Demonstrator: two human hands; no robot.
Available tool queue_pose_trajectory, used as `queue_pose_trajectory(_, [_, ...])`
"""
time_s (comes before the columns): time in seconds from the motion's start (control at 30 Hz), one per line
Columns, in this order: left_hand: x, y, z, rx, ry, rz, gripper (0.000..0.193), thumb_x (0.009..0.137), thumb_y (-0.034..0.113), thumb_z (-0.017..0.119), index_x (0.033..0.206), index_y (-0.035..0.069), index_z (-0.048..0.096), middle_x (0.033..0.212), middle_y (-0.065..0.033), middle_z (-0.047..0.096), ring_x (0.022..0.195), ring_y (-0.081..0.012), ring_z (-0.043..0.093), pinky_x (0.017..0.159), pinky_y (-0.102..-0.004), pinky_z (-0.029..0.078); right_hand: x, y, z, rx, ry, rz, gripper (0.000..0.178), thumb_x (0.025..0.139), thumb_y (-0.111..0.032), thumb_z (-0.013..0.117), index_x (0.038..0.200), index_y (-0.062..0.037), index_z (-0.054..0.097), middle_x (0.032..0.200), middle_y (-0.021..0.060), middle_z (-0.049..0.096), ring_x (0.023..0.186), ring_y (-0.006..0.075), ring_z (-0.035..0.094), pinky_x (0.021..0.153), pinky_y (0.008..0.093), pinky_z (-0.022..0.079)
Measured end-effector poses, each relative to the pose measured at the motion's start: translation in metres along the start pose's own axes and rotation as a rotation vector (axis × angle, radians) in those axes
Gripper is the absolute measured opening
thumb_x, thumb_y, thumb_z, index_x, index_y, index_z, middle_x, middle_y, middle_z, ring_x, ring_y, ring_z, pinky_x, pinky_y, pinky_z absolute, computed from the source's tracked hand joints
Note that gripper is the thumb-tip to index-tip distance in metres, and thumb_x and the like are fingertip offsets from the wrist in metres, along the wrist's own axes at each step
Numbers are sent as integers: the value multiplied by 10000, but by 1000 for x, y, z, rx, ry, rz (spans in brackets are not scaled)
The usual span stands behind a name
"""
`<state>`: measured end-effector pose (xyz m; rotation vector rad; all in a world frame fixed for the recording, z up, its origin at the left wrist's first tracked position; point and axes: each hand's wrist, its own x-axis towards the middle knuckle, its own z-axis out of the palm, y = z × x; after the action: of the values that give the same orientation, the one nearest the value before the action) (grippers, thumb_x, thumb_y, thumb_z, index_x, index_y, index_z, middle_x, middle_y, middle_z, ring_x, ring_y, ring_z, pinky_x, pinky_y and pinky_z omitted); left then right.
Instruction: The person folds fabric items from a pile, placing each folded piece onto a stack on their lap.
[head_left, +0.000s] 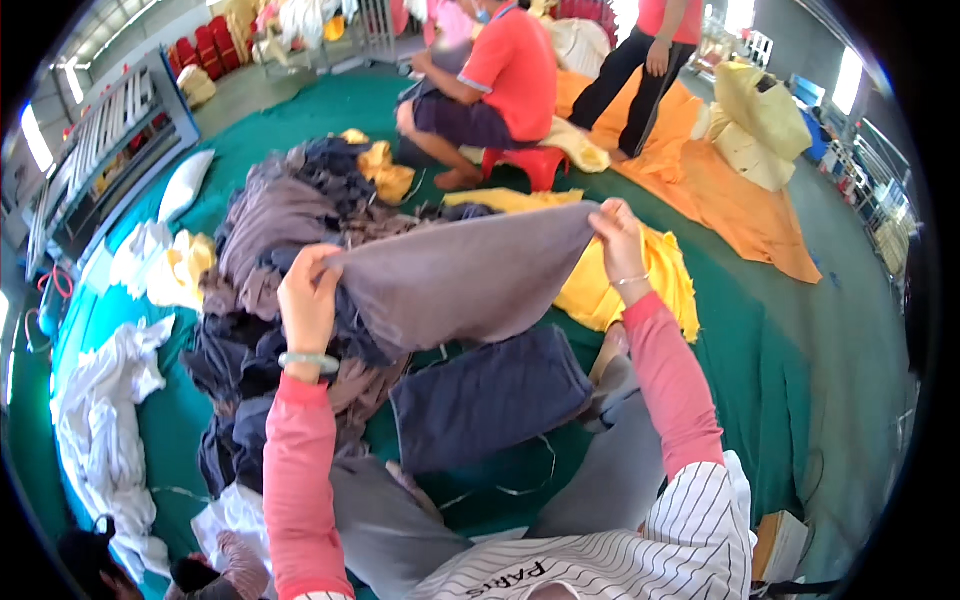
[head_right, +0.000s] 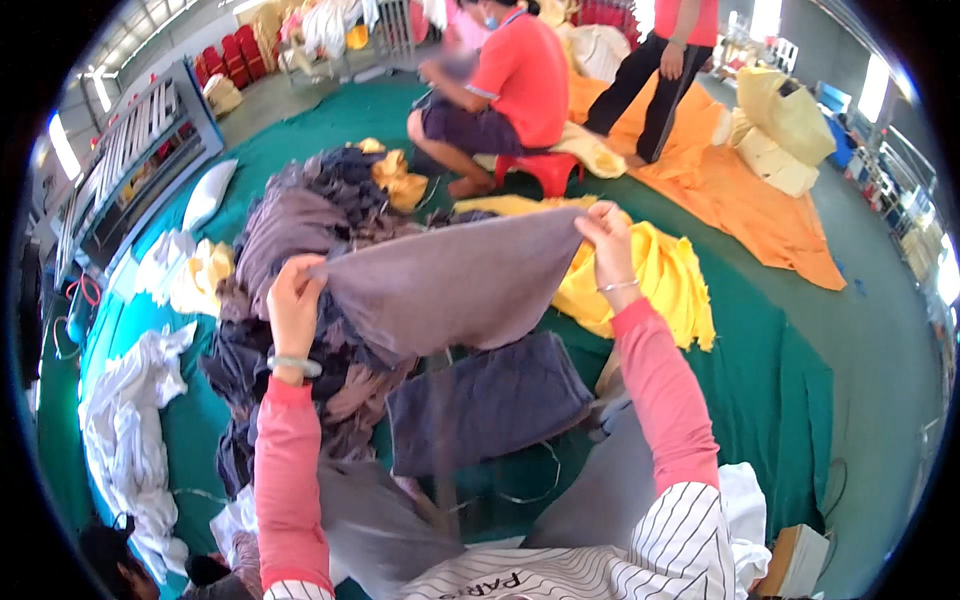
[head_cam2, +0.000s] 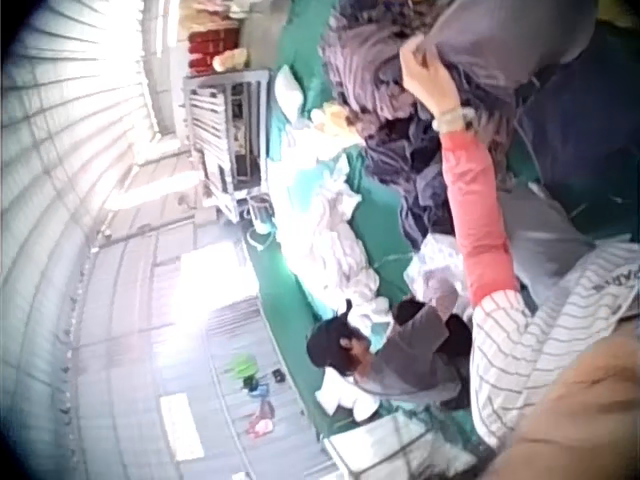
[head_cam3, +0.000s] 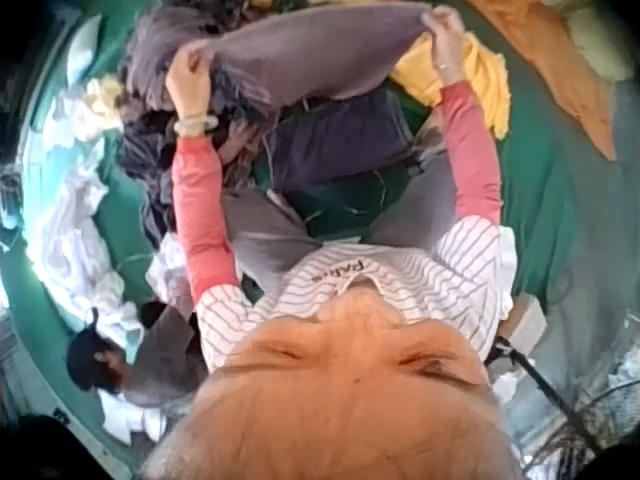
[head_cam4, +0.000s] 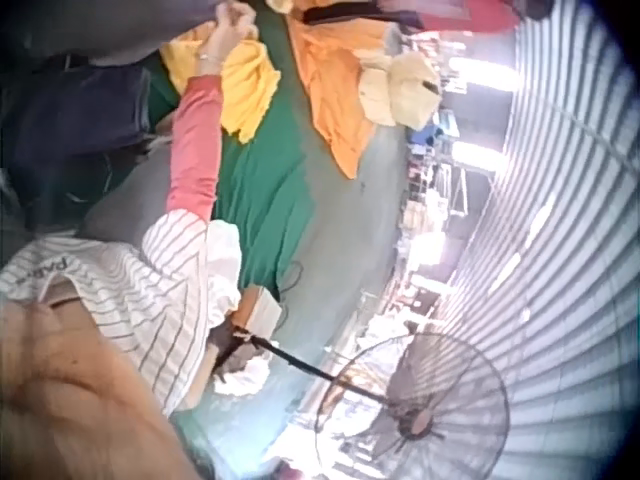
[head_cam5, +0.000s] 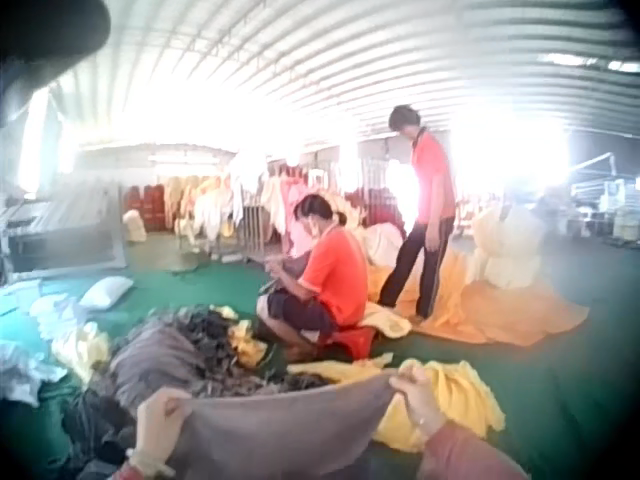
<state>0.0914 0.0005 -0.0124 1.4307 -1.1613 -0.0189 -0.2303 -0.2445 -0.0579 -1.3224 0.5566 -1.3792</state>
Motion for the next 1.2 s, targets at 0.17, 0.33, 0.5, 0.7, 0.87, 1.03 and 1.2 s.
queue_pose_trajectory(0.17, [6, -14, 10, 171, -29, -4, 116, 744, -6, 584, 860, 8, 578, 711, -102, 588, 650, -195, 578, 632, -274, 442, 20, 26, -4, 17, 6, 0, 210, 761, 38, 594, 940, -33, 509, 859, 25, 570, 800, 102, 560, 725, 209, 448])
queue_pose_trajectory(0.33, [9, 3, 1, -161, -81, 1, 109, 776, 0, 580, 877, 43, 582, 1061, -88, 560, 908, -154, 546, 728, -257, 429, 26, 0, -15, 277, -115, 21, 264, 774, 44, 554, 1025, -19, 502, 903, 64, 589, 810, 131, 558, 753, 225, 430])
queue_pose_trajectory(0.5, [-31, 61, -41, -336, -391, -122, 102, 766, -63, 547, 822, 22, 550, 1044, -131, 611, 1067, -226, 534, 917, -329, 397, -39, -78, -23, 120, -223, 54, 251, 746, -7, 496, 996, -38, 500, 917, 68, 575, 838, 151, 548, 784, 257, 422])
queue_pose_trajectory(0.7, [-113, 65, -64, -537, -959, -325, 160, 698, -72, 638, 825, 22, 612, 944, -94, 659, 902, -196, 611, 851, -307, 438, -108, -111, -100, -100, -661, 423, 345, 619, -124, 597, 937, -14, 524, 915, 86, 589, 821, 167, 577, 710, 266, 453])
queue_pose_trajectory(0.87, [-135, 34, -34, -507, -974, -687, 202, 695, -110, 510, 843, -14, 609, 945, -118, 637, 866, -140, 590, 721, -240, 461, -105, -80, -90, -298, -681, 739, 314, 660, -78, 584, 963, -14, 535, 929, 60, 594, 833, 127, 574, 720, 236, 445])
queue_pose_trajectory(1.03, [-132, 28, -24, -399, -826, -637, 120, 733, -61, 563, 840, -13, 583, 753, -6, 566, 702, -62, 525, 628, -199, 426, -97, -62, -71, -256, -526, 576, 318, 696, 44, 463, 1002, -9, 534, 945, 42, 558, 890, 118, 535, 758, 224, 422])
queue_pose_trajectory(1.2, [-130, 42, -27, -377, -719, -608, 121, 782, 8, 618, 900, -9, 593, 792, -13, 602, 707, -61, 558, 640, -205, 451, -108, -78, -58, -2, -415, 873, 415, 713, -48, 481, 1126, -6, 475, 1013, 92, 567, 921, 161, 548, 814, 247, 428])
